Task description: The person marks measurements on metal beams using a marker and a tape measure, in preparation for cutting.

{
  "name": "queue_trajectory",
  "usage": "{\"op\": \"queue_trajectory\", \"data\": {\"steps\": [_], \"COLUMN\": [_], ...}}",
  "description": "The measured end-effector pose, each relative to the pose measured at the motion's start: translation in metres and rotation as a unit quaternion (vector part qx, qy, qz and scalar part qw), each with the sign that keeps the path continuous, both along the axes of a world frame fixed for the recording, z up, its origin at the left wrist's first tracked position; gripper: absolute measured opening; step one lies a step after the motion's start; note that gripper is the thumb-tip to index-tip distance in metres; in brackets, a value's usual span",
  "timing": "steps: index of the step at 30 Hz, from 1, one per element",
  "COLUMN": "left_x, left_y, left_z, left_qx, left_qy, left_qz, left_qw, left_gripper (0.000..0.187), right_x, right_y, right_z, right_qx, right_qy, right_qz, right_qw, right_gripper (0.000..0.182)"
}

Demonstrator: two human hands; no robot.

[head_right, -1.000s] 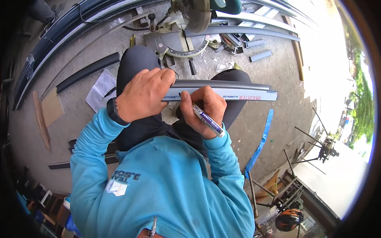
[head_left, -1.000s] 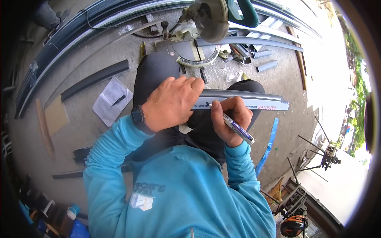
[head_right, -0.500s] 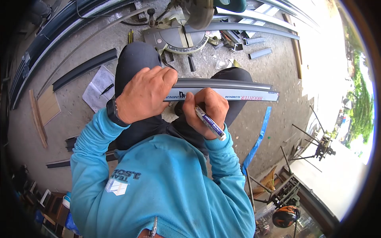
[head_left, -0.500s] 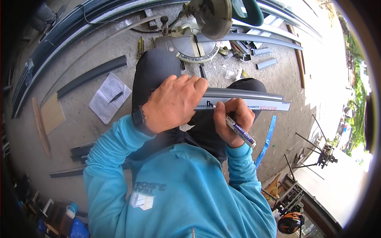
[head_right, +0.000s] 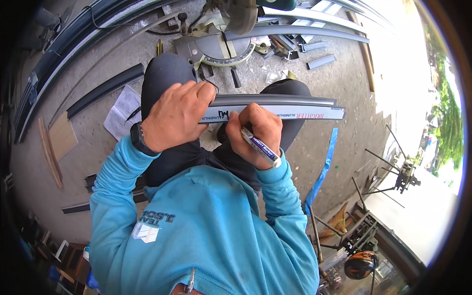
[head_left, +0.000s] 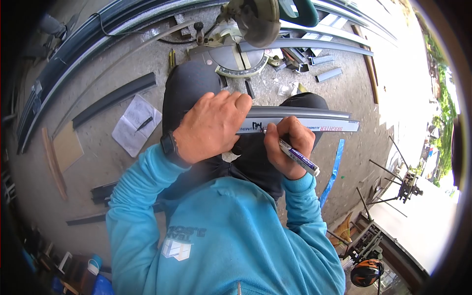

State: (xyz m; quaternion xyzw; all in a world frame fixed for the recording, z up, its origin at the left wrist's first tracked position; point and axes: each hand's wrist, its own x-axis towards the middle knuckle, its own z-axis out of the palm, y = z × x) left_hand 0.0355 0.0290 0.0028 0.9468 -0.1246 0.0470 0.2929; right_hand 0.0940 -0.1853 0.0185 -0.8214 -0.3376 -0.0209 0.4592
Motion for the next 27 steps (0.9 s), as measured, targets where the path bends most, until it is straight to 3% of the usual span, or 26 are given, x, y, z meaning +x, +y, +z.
{"op": "queue_trajectory", "data": {"steps": [4,15,27], "left_x": [-0.002,0.002,0.002], "left_y": [0.000,0.002,0.001], "left_z": [0.002,0.007,0.009], "left_qx": [-0.005,-0.012,-0.013], "left_qy": [0.000,0.002,0.004], "left_qz": [0.001,-0.009,-0.007], "left_qw": [1.000,1.000,1.000], "left_gripper": [0.054,0.053,0.049], "right_x": [-0.003,0.002,0.004], "right_y": [-0.007,-0.006,-0.017], "right_z": [0.004,0.001,-0.003], "right_qx": [0.052,-0.006,0.038], "right_qy": [0.031,0.000,-0.006], "right_qz": [-0.060,-0.027,-0.051], "right_qw": [0.996,1.000,0.998], "right_gripper": [0.028,0.031,0.030]}}
